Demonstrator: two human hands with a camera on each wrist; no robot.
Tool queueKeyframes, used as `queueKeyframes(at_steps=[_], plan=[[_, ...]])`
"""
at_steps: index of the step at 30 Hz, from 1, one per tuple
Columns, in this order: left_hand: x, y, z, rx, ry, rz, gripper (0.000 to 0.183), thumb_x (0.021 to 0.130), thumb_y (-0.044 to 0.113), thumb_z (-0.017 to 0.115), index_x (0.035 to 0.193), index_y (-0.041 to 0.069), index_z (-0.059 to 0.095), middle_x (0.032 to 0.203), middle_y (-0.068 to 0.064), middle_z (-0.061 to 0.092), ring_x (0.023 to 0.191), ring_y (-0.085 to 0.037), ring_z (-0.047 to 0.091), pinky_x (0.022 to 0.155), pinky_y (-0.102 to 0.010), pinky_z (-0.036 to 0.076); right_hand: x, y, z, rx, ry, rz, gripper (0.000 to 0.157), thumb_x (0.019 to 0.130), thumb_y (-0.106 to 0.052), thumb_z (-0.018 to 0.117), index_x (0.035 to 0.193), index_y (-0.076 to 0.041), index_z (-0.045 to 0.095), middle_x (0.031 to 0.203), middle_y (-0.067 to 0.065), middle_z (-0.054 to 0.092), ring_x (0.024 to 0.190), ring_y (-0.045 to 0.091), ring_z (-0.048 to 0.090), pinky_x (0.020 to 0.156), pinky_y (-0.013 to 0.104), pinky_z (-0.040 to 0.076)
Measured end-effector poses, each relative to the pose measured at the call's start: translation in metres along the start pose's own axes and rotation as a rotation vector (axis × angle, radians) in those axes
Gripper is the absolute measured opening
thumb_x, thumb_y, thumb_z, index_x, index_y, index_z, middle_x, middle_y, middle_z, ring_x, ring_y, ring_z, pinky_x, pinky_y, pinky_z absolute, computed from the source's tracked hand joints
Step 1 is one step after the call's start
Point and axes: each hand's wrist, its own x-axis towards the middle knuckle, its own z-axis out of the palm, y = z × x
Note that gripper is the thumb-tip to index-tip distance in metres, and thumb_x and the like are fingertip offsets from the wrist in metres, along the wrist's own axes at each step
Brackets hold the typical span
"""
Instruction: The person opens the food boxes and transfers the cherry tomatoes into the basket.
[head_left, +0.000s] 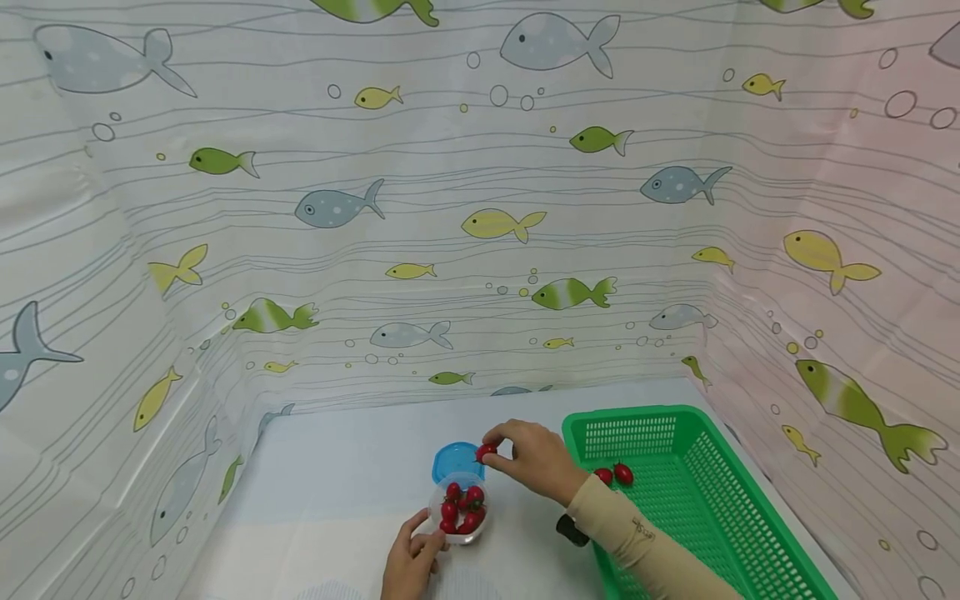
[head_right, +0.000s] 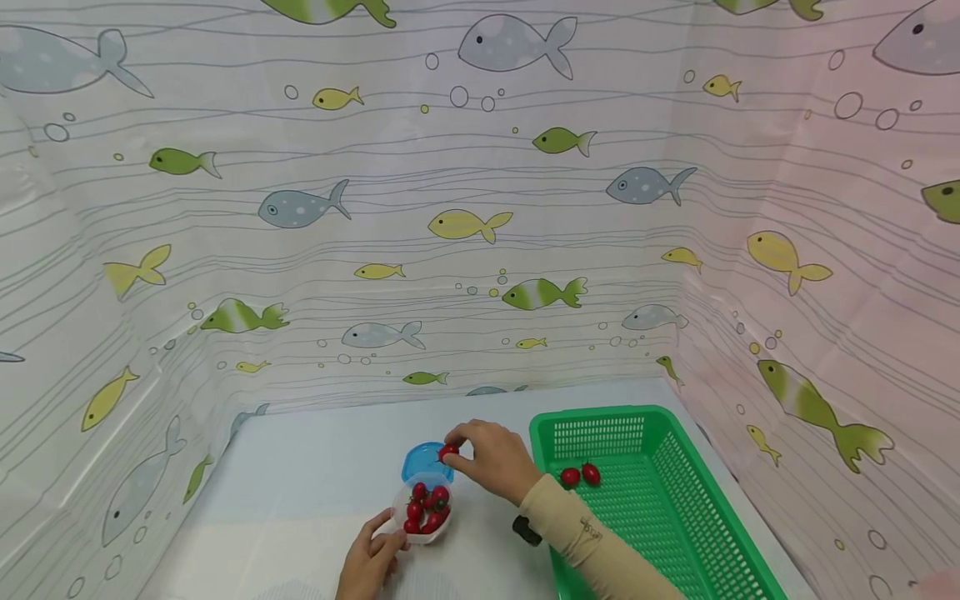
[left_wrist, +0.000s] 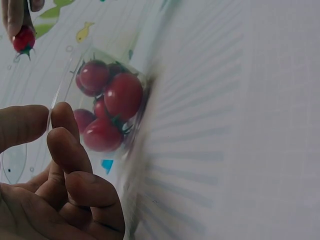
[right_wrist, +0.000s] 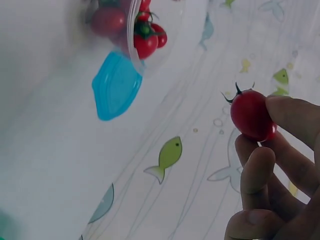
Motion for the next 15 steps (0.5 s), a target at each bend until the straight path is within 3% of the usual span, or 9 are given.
queueKeyframes(at_steps=[6,15], plan=[[0.000,-0.001,0.000,-0.002,-0.007,0.004,0.071,0.100,0.035,0.065,0.148,-0.009,0.037,0.084,0.000,0.071,0.067,-0.017,0.057,0.060,-0.028,0.044,-0.002,0.011,-0.015,-0.005,0.054,0.007,0.022,0.092,-0.035,0.077,0.110,-0.022,0.075,0.100,-0.010,0.071,0.068,0.004,0.051,0.056,0.022,0.046],[0.002,-0.001,0.000,-0.008,-0.003,-0.005,0.072,0.100,0.036,0.065,0.148,-0.009,0.036,0.085,0.000,0.071,0.067,-0.017,0.056,0.060,-0.028,0.044,-0.013,0.028,-0.031,0.028,0.091,0.092,0.020,0.090,-0.036,0.079,0.108,-0.027,0.075,0.099,-0.017,0.068,0.067,0.004,0.052,0.055,0.024,0.046]])
